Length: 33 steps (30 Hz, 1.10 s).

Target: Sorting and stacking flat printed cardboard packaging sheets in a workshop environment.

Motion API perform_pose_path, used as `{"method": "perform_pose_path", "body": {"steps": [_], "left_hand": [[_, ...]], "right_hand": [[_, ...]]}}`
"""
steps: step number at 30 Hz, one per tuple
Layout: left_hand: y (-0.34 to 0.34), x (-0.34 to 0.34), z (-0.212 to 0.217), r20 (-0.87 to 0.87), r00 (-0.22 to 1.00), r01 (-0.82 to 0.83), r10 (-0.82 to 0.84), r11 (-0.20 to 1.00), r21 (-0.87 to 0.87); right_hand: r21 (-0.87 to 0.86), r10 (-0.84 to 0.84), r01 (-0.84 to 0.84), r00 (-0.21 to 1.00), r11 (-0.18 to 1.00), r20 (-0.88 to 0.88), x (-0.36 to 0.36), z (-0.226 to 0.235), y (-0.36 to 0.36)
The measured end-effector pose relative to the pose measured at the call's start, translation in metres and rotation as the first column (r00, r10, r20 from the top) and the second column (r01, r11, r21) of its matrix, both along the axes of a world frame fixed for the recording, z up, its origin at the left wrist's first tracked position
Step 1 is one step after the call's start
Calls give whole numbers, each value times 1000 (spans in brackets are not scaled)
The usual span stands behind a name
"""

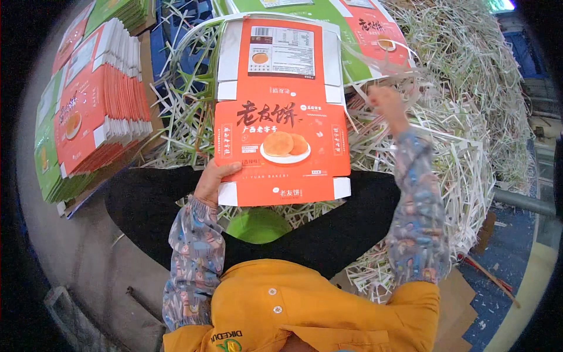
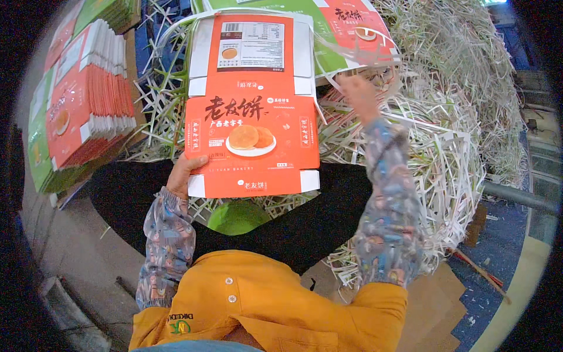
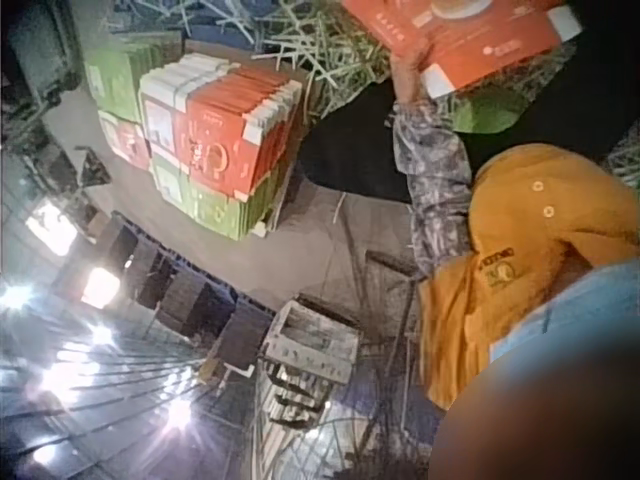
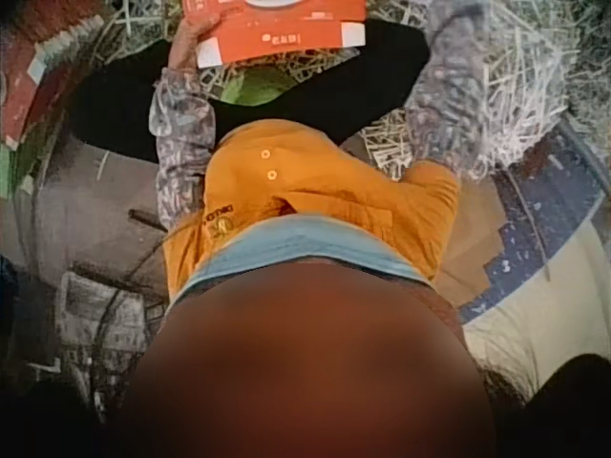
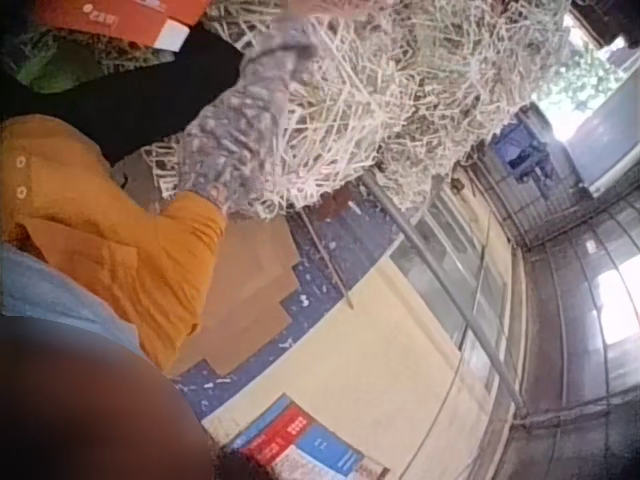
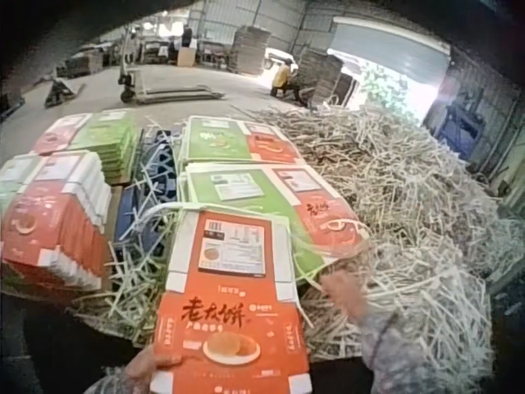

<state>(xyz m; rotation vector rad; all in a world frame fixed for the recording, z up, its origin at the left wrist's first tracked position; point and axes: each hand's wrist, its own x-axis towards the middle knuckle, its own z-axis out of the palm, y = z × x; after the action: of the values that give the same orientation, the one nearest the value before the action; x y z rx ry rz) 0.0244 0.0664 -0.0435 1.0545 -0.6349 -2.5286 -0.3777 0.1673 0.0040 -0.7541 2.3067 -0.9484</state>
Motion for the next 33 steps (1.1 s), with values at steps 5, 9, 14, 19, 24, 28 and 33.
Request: {"method": "perform_pose_path", "body": {"steps": [5,9,14,19,24,28,33], "left_hand": [[3,-5,3,-23,1000,8,-8,1000,-15],[3,-1,-5,29,1000,6,-4,999,-45],[3,-3,-1,96,995,38,-27,992,-118],[-1,-1,5,108,993,66,-53,990,-123],[-9,17,11,196,980,68,-45,991,-115],[-8,5,16,81,997,24,-18,998,-62],[0,25,21,-141,989,-42,43,999,10]], "right_hand": [[-118,55,-3,897,993,438,37,-46,-2],[-130,-35,141,798,981,601,43,-50,-6],[-228,82,-17,957,973,278,34,-61,-2],[-108,44,-17,967,994,250,36,-51,-8],[151,20,18,968,988,-250,-18,-21,3],[249,169,79,536,965,-827,-109,-51,22],[537,374,168,550,826,-747,-72,-48,14]]}}
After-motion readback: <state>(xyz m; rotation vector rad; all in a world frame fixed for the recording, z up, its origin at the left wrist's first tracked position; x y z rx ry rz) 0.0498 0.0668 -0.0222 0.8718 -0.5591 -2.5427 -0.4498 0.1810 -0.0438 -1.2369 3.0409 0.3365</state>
